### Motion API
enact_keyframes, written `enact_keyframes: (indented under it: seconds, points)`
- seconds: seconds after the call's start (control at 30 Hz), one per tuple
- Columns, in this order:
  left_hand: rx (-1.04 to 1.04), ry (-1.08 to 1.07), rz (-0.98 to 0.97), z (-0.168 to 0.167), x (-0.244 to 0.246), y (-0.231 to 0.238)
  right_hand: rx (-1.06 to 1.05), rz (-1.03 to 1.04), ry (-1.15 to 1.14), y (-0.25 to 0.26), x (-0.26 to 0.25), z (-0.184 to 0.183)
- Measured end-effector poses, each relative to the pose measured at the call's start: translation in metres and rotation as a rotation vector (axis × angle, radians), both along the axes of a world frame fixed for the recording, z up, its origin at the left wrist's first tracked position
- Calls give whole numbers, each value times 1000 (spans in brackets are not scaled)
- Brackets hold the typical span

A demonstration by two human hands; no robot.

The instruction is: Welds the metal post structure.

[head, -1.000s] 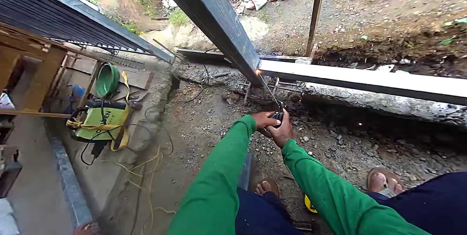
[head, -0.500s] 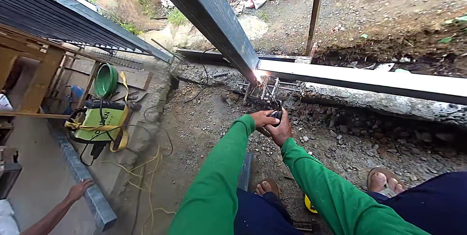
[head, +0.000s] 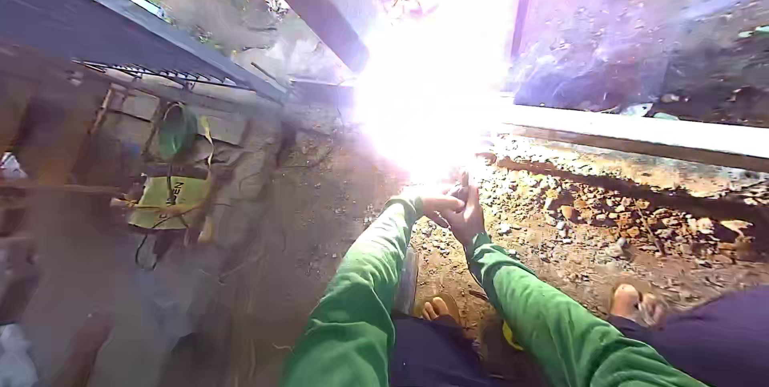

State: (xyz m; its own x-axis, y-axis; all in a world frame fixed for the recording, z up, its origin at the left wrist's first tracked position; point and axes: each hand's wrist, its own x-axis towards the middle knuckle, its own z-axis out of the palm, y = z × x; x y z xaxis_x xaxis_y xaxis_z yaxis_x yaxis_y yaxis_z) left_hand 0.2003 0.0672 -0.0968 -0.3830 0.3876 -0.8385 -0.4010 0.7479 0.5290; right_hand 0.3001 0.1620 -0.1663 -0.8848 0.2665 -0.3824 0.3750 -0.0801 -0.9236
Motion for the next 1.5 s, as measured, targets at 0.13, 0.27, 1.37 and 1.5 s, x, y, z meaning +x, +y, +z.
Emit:
enact_keyframes:
  seconds: [0.13,0.27,1.37,1.5]
  points:
    - [26,36,-107,-22,-6,-9,92,11,-48,-1,-1,-5]
    - [-23,44,-219,-24,-3,-8,121,-9,-55,-5,8,-12]
    - [60,-34,22,-19,-10,-9,146,21,-57,-2,-11,-3]
    - [71,-38,25,-19,-11,-10,145,21,-52,-2,-13,-3]
